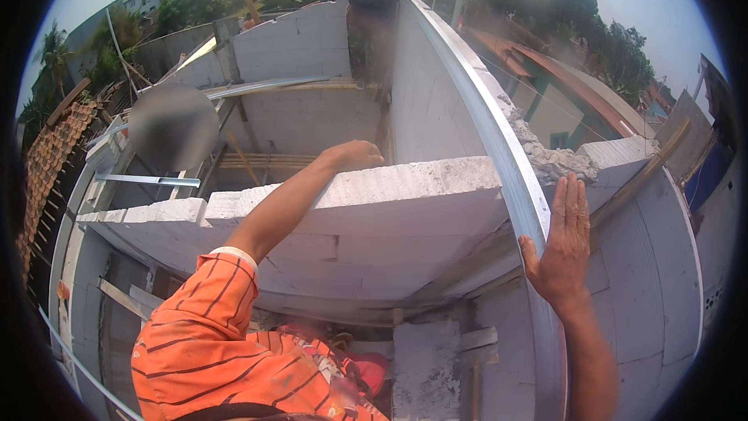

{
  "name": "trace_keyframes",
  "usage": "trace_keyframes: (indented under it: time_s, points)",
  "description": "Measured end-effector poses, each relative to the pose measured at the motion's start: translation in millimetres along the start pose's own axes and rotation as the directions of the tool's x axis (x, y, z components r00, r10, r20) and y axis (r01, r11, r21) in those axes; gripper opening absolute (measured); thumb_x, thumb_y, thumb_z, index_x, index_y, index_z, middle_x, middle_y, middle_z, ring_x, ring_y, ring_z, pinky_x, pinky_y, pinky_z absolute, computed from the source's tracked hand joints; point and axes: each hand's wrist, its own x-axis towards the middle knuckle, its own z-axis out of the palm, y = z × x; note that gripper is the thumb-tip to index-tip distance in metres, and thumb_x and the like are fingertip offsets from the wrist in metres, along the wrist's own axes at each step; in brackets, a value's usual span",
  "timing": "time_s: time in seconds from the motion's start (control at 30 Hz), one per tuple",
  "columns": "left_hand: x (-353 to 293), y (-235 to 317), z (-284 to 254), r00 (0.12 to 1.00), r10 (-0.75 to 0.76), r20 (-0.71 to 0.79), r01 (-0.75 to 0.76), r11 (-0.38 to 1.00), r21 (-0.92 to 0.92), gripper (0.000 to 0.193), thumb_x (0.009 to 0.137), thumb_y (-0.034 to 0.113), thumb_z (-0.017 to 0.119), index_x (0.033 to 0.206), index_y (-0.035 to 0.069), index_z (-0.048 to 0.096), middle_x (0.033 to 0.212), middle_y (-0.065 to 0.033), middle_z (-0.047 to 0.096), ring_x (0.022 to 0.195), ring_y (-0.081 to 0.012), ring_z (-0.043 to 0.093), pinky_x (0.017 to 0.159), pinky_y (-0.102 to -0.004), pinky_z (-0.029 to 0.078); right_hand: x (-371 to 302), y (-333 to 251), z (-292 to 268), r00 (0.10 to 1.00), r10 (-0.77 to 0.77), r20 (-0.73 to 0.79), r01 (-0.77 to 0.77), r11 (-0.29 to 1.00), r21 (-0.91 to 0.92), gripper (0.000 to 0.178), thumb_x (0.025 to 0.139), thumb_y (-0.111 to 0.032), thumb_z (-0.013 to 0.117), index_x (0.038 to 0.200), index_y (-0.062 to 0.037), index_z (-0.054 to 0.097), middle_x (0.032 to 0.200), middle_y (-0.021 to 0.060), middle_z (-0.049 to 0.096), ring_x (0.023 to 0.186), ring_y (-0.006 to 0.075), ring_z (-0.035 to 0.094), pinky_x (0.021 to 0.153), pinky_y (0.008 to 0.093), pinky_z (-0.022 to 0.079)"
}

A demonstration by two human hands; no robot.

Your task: The person measures a wall with a metal strip, then picks up a long metal trim piece and places it along the top edge of a block wall. They adjust the trim to fit the wall's curve and align it with the existing structure.

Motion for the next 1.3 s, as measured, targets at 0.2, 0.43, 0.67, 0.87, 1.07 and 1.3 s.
trace_keyframes:
  time_s: [0.2,0.43,0.67,0.87,1.07,1.3]
  points:
    - [-4.6,6.5,-5.8,0.998,0.037,0.059,-0.039,0.999,0.021,0.046,0.082,0.033,0.052,0.120,0.009,0.062,0.126,-0.0128,0.058,0.117,-0.0292,0.053,0.098,-0.0388,0.041,3.2,0.8,-1.7,1.000,-0.001,0.004,0.001,0.999,0.048,0.089,0.080,-0.028,0.068,0.145,0.0062,0.016,0.149,0.0254,0.024,0.140,0.0357,0.022,0.114,0.0450,0.018]
    - [-4.0,13.0,-6.3,0.997,0.011,0.078,-0.015,0.999,0.048,0.046,0.082,0.032,0.053,0.120,0.008,0.061,0.125,-0.0125,0.059,0.118,-0.0285,0.053,0.098,-0.0389,0.041,3.9,6.0,-1.6,0.963,0.004,0.268,-0.046,0.987,0.151,0.084,0.083,-0.033,0.064,0.143,0.0069,0.021,0.147,0.0264,0.027,0.139,0.0374,0.024,0.114,0.0448,0.019]
    - [4.2,-1.9,1.0,0.999,0.029,0.025,-0.030,0.997,0.072,0.044,0.082,0.029,0.052,0.118,0.007,0.062,0.123,-0.0119,0.060,0.117,-0.0278,0.054,0.097,-0.0381,0.041,4.3,4.1,1.2,0.976,-0.029,0.217,0.013,0.997,0.075,0.084,0.083,-0.033,0.064,0.143,0.0072,0.021,0.146,0.0265,0.027,0.139,0.0369,0.024,0.114,0.0447,0.020]
    - [8.7,-1.7,-0.1,0.996,0.073,0.055,-0.076,0.996,0.042,0.043,0.082,0.030,0.053,0.118,0.007,0.063,0.121,-0.0113,0.061,0.115,-0.0275,0.055,0.097,-0.0368,0.041,2.0,7.1,-1.0,0.992,-0.010,0.123,0.005,0.999,0.044,0.086,0.083,-0.036,0.064,0.147,-0.0028,0.018,0.150,0.0228,0.022,0.140,0.0383,0.020,0.114,0.0496,0.017]
    - [7.5,-1.7,-0.3,0.997,0.041,0.064,-0.043,0.999,0.021,0.044,0.082,0.030,0.055,0.118,0.007,0.063,0.120,-0.0120,0.062,0.116,-0.0274,0.055,0.097,-0.0370,0.041,4.2,4.5,-2.7,0.986,-0.009,0.168,0.001,0.999,0.049,0.090,0.081,-0.038,0.066,0.150,-0.0154,0.014,0.150,0.0218,0.023,0.138,0.0401,0.023,0.112,0.0523,0.018]
    - [-1.1,7.5,-3.7,0.997,-0.017,0.071,0.015,0.999,0.028,0.046,0.081,0.032,0.057,0.120,0.009,0.062,0.128,-0.0091,0.058,0.119,-0.0274,0.053,0.099,-0.0368,0.040,2.3,7.1,2.8,0.984,0.073,0.165,-0.092,0.989,0.115,0.096,0.078,-0.058,0.061,0.151,-0.0226,0.008,0.147,0.0178,0.032,0.137,0.0368,0.029,0.114,0.0499,0.017]
